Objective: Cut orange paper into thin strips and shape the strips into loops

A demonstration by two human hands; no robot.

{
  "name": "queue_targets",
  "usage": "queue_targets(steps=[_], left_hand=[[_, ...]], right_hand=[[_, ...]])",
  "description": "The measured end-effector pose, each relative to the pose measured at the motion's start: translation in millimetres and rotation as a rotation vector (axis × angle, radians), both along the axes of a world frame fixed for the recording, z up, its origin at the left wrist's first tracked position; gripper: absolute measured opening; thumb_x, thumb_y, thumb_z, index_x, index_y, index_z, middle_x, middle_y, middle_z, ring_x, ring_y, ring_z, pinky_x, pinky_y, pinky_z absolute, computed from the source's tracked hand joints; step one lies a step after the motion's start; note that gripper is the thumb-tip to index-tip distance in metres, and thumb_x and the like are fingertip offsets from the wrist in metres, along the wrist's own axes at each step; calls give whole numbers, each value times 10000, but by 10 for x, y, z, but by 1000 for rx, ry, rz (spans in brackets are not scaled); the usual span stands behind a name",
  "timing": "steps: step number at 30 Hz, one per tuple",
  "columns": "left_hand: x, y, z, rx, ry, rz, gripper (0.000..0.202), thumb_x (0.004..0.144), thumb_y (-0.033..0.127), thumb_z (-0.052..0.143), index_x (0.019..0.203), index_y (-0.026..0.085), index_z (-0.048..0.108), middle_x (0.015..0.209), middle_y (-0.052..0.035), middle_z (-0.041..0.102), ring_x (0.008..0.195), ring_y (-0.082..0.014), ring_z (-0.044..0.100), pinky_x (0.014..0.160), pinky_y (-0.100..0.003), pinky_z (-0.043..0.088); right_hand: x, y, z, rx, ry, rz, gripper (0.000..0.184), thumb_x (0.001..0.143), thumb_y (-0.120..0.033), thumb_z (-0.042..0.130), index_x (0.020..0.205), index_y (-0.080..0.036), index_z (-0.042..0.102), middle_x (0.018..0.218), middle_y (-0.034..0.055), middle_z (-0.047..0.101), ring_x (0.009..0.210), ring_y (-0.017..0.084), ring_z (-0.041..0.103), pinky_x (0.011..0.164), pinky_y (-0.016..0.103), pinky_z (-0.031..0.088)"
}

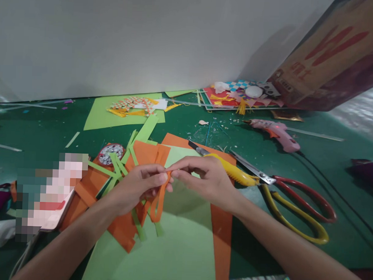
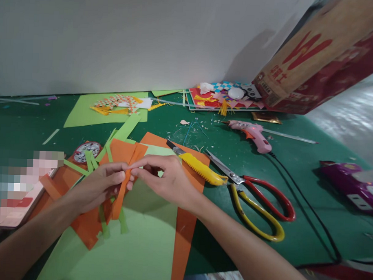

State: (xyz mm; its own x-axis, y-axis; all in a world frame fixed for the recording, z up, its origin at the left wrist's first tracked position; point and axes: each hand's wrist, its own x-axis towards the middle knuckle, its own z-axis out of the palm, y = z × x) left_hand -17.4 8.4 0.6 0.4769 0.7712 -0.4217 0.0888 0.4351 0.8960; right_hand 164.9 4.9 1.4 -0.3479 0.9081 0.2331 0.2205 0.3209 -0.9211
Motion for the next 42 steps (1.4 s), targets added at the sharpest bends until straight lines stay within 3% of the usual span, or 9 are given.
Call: queue_targets(steps=[9,18,29,33,38,42], left_hand=[[-4,0,6,18,8,-17,320,703,471,686,708,153,648,687,-13,610,520,-63,380,458,-175,268],[-5,-2,-2,39,59,-41,308,721,472,666,721,164,650,685,-15,614,524,-78,387,451,-185,276],[-9,-16,-23,65,55,-117,395,791,533,582,720,162,695,642,-25,636,506,-76,380,487,-200,294],[12,-48,-27,176,145,-104,499,839,587,474,734,157,703,654,-35,634,490,-74,371,467,-202,281],[49,-104,40,328,300,-166,475,873,545,436,767,164,698,650,-15,603,446,-67,318,428,-205,262],[51,-107,56,339,327,-169,432,889,476,424,734,161,676,655,-10,596,502,-90,413,466,-200,322]], right_hand=[[4,-12,17,-26,-4,19,159,812,-217,548,762,-153,685,636,23,681,538,97,534,477,215,374],[11,-5,25,-8,-21,50,147,799,-260,575,711,-171,652,594,2,650,497,82,457,447,211,327],[49,15,6,-297,199,129,200,784,-295,630,655,-167,546,542,-22,578,466,70,398,446,219,296],[40,22,3,-317,191,122,208,766,-296,644,643,-170,533,544,-22,571,464,71,412,453,218,304],[27,25,-20,-378,180,112,218,760,-299,634,630,-173,513,533,-28,545,466,73,435,461,215,319],[30,44,-36,-391,200,116,259,742,-340,665,629,-165,512,531,-30,544,444,58,402,432,204,291]])
